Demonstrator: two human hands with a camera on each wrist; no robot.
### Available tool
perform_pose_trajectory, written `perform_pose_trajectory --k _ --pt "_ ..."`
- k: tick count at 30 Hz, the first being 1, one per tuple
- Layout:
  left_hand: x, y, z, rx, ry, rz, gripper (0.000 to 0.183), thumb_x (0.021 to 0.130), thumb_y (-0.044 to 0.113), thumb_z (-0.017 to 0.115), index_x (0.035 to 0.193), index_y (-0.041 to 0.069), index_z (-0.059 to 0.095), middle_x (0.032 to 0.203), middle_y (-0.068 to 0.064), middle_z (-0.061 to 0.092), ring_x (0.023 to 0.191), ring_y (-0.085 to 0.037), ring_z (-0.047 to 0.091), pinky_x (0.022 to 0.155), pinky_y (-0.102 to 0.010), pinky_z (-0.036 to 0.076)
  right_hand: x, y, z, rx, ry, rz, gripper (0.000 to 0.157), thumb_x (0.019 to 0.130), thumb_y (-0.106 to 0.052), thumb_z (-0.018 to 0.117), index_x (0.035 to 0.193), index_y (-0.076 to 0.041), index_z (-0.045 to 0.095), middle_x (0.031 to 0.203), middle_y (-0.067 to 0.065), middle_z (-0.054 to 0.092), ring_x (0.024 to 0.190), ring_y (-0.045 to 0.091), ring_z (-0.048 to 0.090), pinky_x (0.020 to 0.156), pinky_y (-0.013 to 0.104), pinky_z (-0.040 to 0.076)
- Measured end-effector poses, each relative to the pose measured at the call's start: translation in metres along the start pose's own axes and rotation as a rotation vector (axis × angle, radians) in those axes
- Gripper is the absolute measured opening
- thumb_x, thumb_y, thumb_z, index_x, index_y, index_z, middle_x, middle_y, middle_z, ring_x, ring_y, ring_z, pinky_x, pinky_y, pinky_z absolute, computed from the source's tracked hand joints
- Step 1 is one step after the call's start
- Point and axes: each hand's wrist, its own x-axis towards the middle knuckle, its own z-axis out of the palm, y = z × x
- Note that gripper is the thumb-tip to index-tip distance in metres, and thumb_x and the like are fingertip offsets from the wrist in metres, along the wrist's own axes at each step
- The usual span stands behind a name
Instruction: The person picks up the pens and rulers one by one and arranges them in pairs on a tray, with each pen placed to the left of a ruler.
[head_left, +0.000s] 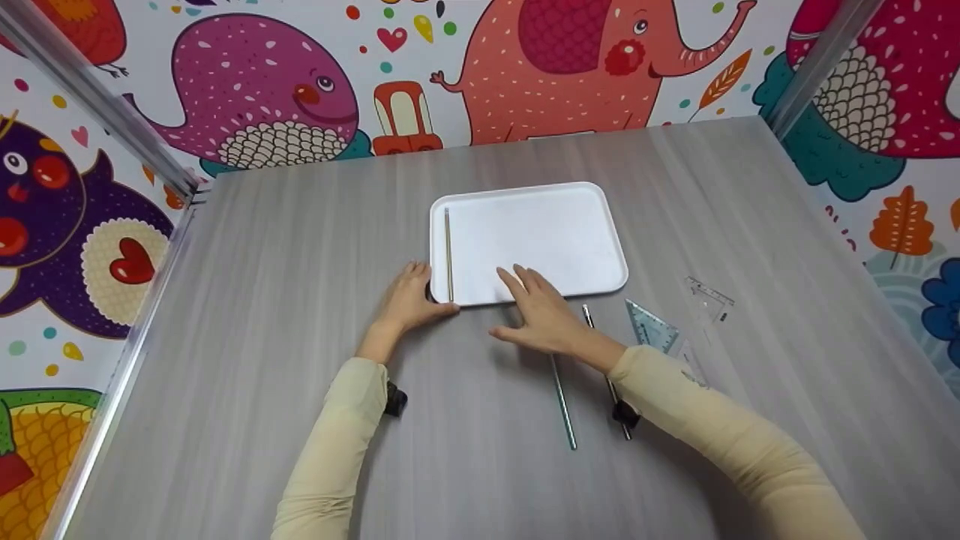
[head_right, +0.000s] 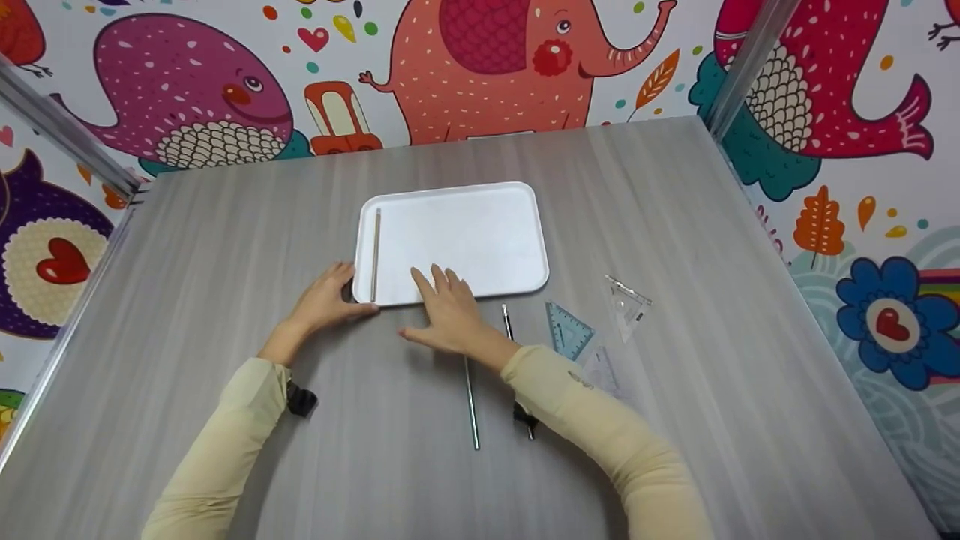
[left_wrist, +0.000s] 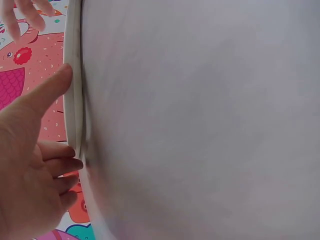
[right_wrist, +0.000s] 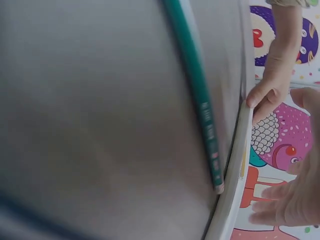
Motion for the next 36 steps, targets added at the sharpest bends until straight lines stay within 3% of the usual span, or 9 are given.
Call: perform_pose_trajectory --k 8,25,36 --pt "-0.002 0.001 -0.001 -0.005 -0.030 -0.021 0.090 0.070 0.046 0.072 0.132 -0.010 0.038 0.136 -0.026 0.039 0.131 -0.038 0.026 0.109 -0.044 0.021 -0.024 0.009 -0.005 -0.191 0.023 -0.061 0.093 0.074 -0.059 0.059 0.142 -0.004 0.026 0.142 0.026 0.026 0.128 0.046 0.024 0.101 0.059 0.023" --pt "-0.001 0.001 -0.002 0.009 -0.044 -0.035 0.091 0.070 0.046 0.072 0.131 -0.011 0.038 0.135 -0.028 0.038 0.130 -0.038 0.027 0.108 -0.043 0.021 -0.078 0.037 -0.010 -0.261 0.052 -0.056 0.096 0.073 -0.061 0.059 0.140 0.000 0.028 0.143 0.028 0.022 0.129 0.048 0.018 0.100 0.063 0.020" --pt "-0.001 0.004 -0.002 -0.008 -0.035 -0.042 0.090 0.070 0.046 0.072 0.132 -0.009 0.038 0.135 -0.027 0.038 0.128 -0.037 0.030 0.106 -0.045 0.026 -0.109 0.068 -0.026 -0.241 0.074 0.047 0.096 0.072 -0.058 0.062 0.140 0.001 0.028 0.143 0.028 0.021 0.128 0.050 0.017 0.099 0.065 0.019"
